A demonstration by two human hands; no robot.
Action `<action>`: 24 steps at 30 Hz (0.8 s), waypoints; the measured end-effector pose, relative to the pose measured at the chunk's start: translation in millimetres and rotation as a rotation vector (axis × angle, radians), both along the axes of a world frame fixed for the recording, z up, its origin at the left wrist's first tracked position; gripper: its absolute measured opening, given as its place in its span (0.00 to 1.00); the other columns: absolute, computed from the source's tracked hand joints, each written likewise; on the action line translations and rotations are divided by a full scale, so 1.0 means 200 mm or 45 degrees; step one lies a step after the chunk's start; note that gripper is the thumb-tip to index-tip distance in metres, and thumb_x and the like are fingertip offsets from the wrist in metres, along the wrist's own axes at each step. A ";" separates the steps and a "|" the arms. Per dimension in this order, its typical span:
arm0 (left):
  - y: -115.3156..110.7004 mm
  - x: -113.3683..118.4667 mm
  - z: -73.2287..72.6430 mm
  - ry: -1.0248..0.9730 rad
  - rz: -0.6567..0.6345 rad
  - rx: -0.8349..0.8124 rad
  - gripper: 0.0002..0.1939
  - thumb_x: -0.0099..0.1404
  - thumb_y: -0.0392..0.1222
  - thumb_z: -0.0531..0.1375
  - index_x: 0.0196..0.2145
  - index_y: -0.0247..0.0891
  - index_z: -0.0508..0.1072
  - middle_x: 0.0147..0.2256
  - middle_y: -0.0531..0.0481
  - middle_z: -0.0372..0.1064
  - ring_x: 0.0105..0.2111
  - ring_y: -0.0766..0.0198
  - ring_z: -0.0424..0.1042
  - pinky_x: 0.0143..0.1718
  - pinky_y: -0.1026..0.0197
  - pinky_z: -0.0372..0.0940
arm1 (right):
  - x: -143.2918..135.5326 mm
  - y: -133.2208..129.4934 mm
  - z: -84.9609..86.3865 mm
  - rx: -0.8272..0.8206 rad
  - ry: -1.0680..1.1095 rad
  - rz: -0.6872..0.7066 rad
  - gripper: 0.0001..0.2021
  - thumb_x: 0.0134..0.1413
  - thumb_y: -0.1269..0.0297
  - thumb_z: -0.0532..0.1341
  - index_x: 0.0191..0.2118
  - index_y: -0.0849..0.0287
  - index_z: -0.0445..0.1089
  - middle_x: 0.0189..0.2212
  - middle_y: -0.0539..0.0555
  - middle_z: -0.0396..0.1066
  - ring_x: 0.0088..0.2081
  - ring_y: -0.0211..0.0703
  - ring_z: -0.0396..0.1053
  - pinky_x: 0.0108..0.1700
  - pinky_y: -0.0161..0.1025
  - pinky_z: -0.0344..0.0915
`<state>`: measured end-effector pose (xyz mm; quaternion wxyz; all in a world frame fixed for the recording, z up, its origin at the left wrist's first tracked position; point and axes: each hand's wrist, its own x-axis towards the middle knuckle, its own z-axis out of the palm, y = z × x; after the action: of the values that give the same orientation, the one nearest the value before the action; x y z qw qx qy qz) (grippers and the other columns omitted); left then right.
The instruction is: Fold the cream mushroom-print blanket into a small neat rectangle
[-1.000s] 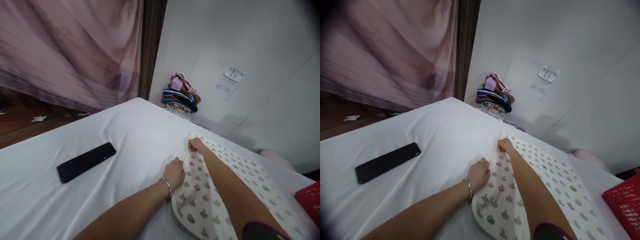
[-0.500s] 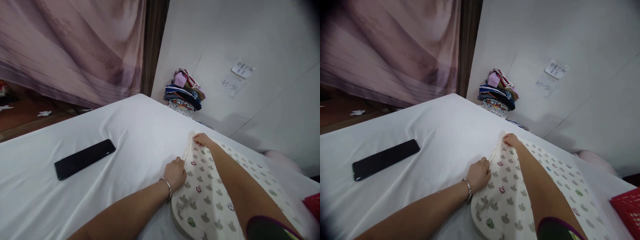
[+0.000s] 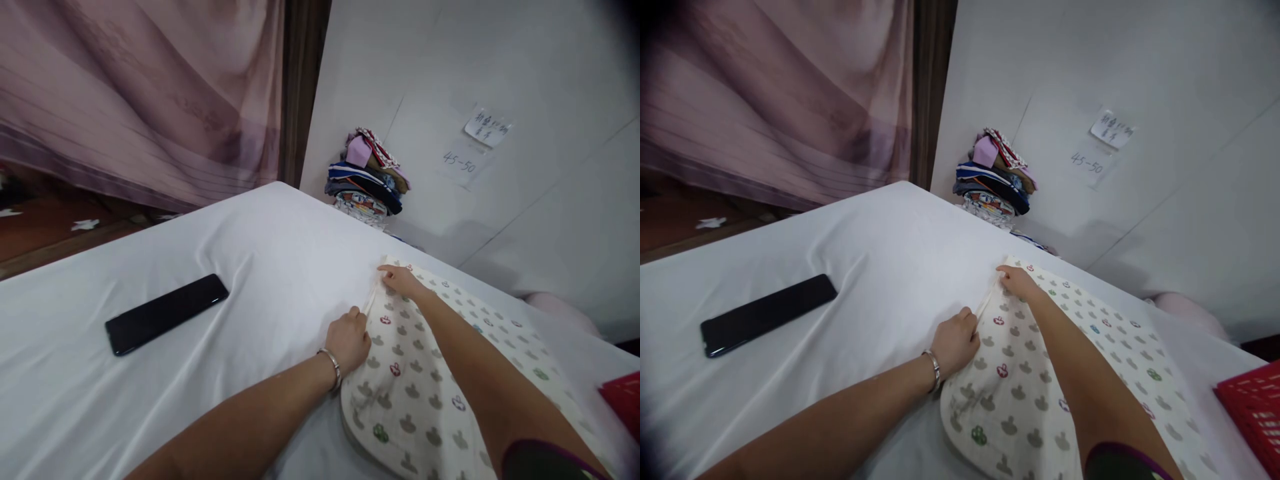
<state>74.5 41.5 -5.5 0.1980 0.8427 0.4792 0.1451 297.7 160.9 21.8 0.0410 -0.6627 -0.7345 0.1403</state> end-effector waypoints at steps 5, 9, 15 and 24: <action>0.00 0.00 0.00 0.003 -0.001 0.012 0.07 0.60 0.37 0.49 0.37 0.38 0.64 0.41 0.47 0.60 0.38 0.61 0.67 0.34 0.59 0.63 | -0.03 -0.05 0.01 0.056 -0.120 0.158 0.11 0.50 0.71 0.54 0.38 0.56 0.71 0.36 0.52 0.72 0.34 0.40 0.66 0.35 0.33 0.57; 0.00 -0.01 0.02 0.001 -0.030 0.032 0.07 0.61 0.37 0.49 0.37 0.38 0.64 0.42 0.47 0.60 0.38 0.62 0.67 0.32 0.60 0.63 | -0.01 -0.09 -0.01 0.149 -0.175 0.180 0.07 0.54 0.68 0.53 0.34 0.58 0.69 0.35 0.54 0.70 0.36 0.42 0.65 0.37 0.34 0.56; -0.01 -0.01 0.03 0.015 -0.058 0.016 0.07 0.61 0.37 0.49 0.37 0.38 0.63 0.42 0.47 0.59 0.38 0.62 0.67 0.32 0.60 0.64 | 0.03 -0.14 -0.03 0.250 -0.181 0.187 0.09 0.58 0.66 0.50 0.36 0.58 0.67 0.40 0.54 0.67 0.36 0.40 0.65 0.36 0.34 0.58; -0.01 -0.01 0.03 0.027 -0.077 -0.006 0.07 0.62 0.37 0.48 0.37 0.38 0.63 0.42 0.47 0.59 0.37 0.63 0.67 0.33 0.60 0.64 | 0.03 -0.08 -0.01 0.232 -0.243 0.338 0.10 0.54 0.72 0.51 0.35 0.56 0.69 0.50 0.52 0.66 0.47 0.42 0.64 0.43 0.36 0.61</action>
<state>72.4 39.2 0.7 0.1992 0.8577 0.4561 0.1289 304.4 145.7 19.2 0.0122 -0.5637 -0.8258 0.0138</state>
